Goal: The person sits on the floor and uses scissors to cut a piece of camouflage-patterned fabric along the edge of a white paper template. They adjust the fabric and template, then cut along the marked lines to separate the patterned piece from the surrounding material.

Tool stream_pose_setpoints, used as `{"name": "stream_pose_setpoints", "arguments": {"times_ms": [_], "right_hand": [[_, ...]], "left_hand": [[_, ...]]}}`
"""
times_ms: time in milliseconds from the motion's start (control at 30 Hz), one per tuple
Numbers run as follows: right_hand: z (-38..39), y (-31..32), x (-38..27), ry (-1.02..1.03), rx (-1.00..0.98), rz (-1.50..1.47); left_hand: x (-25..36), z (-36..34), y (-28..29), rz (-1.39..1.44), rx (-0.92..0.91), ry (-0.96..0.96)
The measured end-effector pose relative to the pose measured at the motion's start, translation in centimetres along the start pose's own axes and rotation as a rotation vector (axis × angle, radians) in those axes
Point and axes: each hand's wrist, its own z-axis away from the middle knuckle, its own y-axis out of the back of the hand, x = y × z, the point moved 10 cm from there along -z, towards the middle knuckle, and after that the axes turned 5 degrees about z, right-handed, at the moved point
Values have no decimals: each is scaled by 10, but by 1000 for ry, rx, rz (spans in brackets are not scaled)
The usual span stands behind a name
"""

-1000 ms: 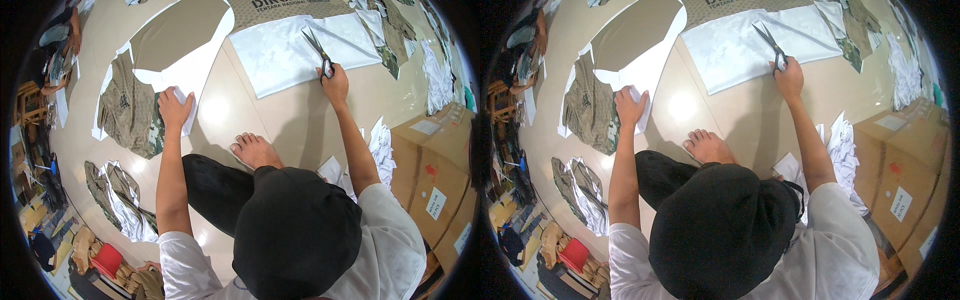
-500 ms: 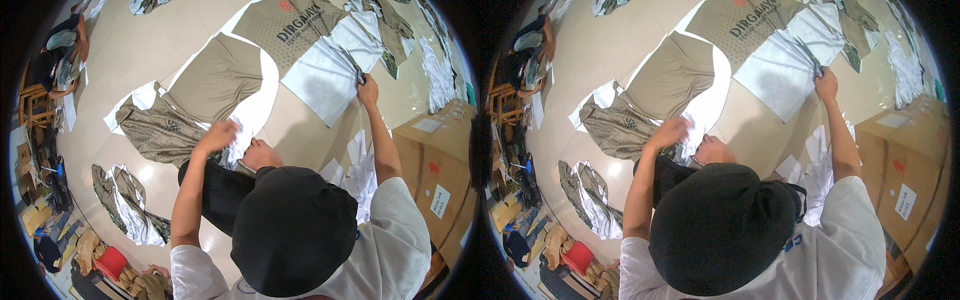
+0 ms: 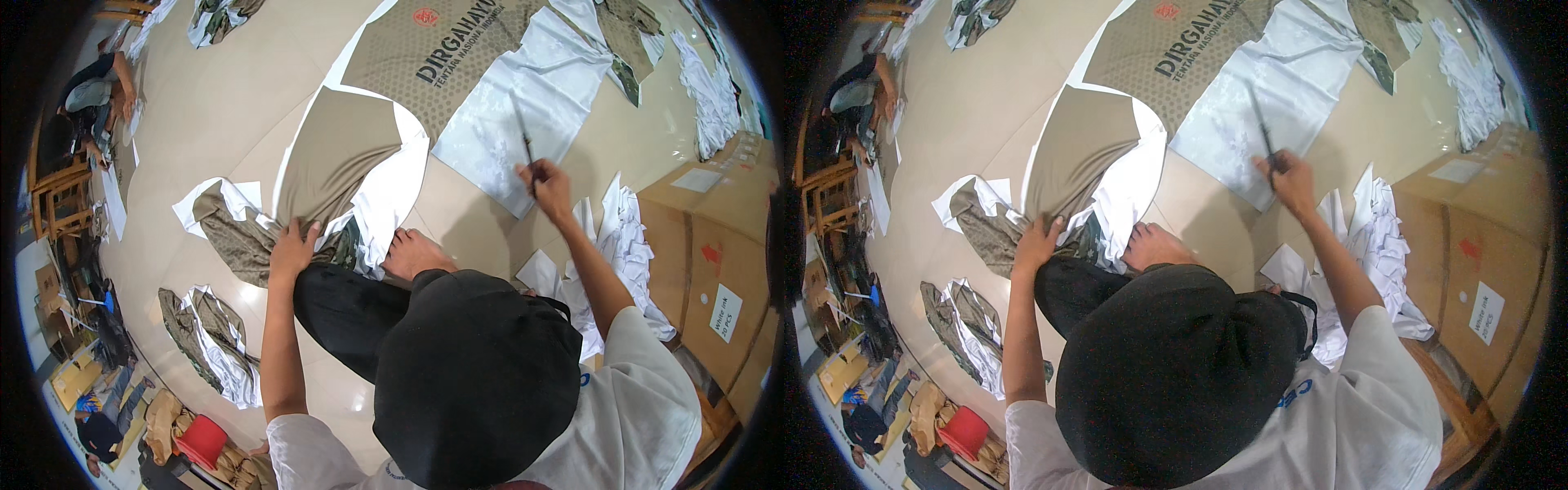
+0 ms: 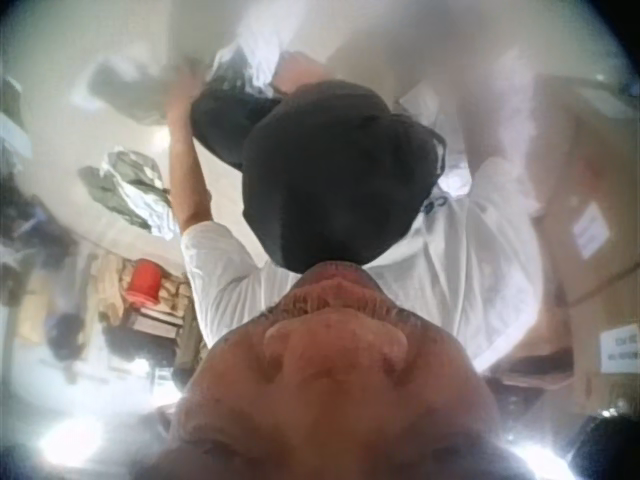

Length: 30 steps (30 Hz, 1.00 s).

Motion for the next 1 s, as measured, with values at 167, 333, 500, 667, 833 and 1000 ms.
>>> {"name": "stream_pose_setpoints", "arguments": {"times_ms": [167, 333, 500, 667, 833, 1000], "right_hand": [[78, -93, -2, -217, -368, -305], [118, -126, -7, -238, -468, -417], [114, -111, -16, -147, -371, -239], [54, -45, -34, 80, 152, 111], [29, -24, -62, 347, 352, 387], [34, -15, -48, 435, 342, 463]], "left_hand": [[79, 24, 38, -13, 282, -227], [218, 43, 23, 177, 467, -768], [230, 11, -40, 79, 276, -648], [220, 8, -27, 368, -126, -534], [150, -41, 22, 327, 435, -373], [110, -49, -19, 262, 71, -4]]}}
